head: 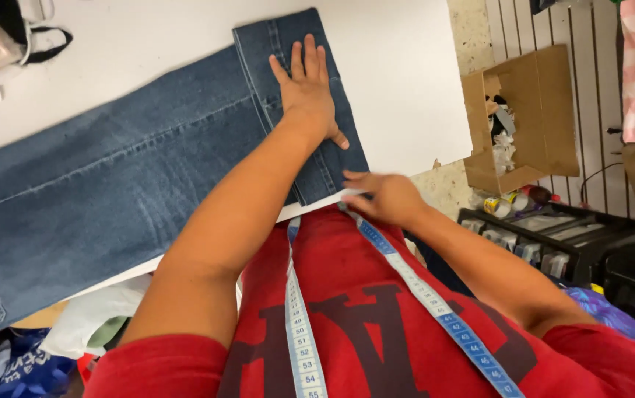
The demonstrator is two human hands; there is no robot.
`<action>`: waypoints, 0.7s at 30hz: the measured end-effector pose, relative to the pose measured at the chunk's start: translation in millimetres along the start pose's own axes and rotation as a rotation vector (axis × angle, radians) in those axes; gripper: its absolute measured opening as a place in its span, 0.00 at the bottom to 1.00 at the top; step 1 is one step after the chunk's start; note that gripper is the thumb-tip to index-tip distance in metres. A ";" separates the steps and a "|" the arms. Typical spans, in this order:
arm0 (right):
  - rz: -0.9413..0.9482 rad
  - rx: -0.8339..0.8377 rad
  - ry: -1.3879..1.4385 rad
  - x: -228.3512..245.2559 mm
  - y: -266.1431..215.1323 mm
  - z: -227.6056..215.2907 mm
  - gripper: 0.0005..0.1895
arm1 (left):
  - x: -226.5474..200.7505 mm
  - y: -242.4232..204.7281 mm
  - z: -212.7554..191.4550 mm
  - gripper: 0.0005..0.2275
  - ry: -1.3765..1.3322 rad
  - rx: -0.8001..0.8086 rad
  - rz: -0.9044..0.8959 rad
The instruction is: Measuring denim jeans with a flexible tape measure and marking lines with tailor's chalk on a workbench.
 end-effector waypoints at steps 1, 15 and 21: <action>-0.002 -0.006 -0.003 -8.7 19.3 -21.5 0.21 | -0.2 5.1 -4.7 0.77 0.003 -0.006 -0.001; 0.038 -0.762 0.086 -48.9 188.2 -48.0 0.16 | 8.1 -8.6 1.6 0.76 -0.095 -0.040 0.037; 0.051 -0.685 0.004 -34.1 146.2 -40.0 0.06 | 9.8 -0.3 11.4 0.76 -0.159 -0.134 0.054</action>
Point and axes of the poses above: each hand's wrist, its own y-axis towards the middle knuckle, its own z-axis out of the palm, x = y × z, the point moved 3 cm from there along y, towards the middle knuckle, and after that the axes turned 11 degrees about y, right-handed, at the moved point
